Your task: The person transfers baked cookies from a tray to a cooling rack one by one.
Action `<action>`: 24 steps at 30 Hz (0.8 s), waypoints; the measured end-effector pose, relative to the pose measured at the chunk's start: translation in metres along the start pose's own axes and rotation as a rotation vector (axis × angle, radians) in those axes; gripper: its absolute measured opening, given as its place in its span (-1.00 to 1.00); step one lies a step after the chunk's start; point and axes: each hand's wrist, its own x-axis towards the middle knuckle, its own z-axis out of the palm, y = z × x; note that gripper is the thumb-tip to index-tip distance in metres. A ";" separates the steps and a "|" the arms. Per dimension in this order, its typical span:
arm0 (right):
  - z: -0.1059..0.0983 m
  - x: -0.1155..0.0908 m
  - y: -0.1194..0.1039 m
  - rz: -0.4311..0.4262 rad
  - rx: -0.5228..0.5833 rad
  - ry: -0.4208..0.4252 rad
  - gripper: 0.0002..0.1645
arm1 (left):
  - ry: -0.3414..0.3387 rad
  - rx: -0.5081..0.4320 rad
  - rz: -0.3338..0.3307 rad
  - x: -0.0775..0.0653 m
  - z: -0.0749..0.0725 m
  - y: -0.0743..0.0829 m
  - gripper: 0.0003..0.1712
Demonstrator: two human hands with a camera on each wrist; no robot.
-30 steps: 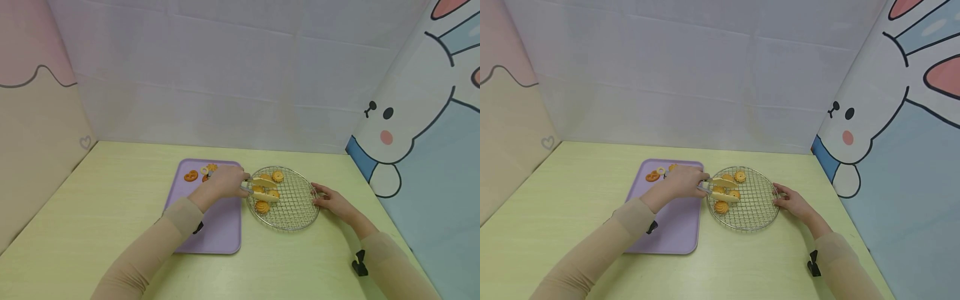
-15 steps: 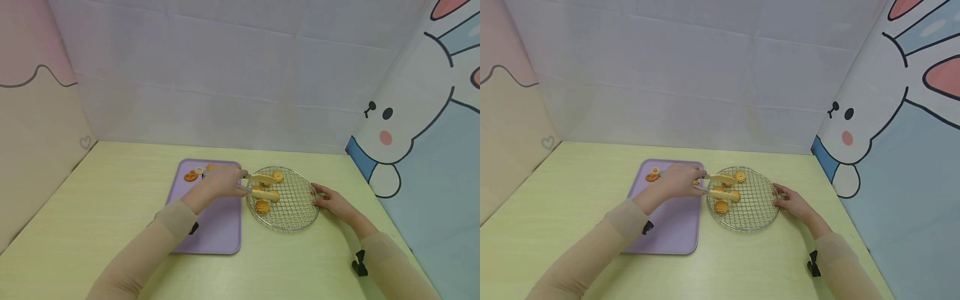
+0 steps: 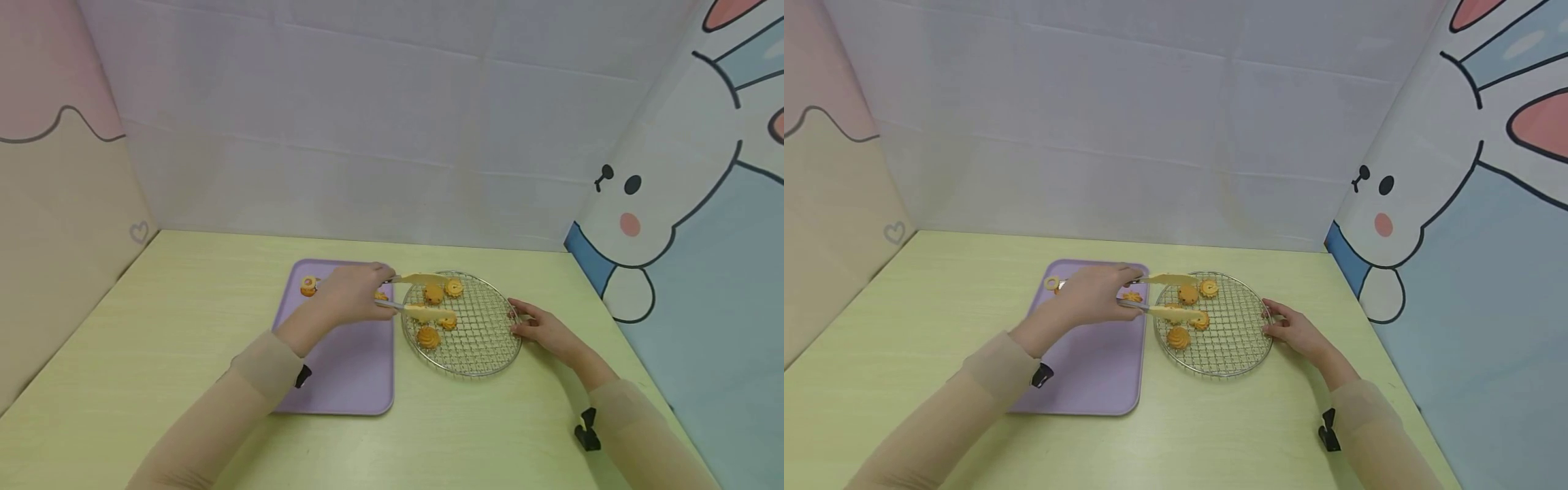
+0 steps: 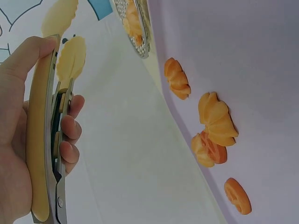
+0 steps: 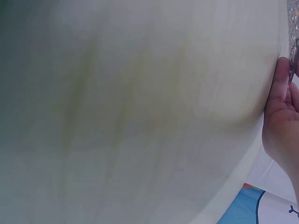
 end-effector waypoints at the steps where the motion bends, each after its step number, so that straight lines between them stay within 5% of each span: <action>1: 0.000 0.000 0.000 0.000 0.000 0.001 -0.18 | 0.009 -0.005 -0.001 -0.002 -0.001 -0.001 -0.26; 12: 0.000 0.000 0.002 0.009 -0.004 0.002 -0.17 | 0.086 -0.050 -0.015 -0.021 -0.011 -0.012 -0.21; 24: 0.000 0.001 0.001 0.000 -0.004 0.003 -0.17 | 0.191 0.023 -0.004 -0.045 -0.018 -0.026 -0.25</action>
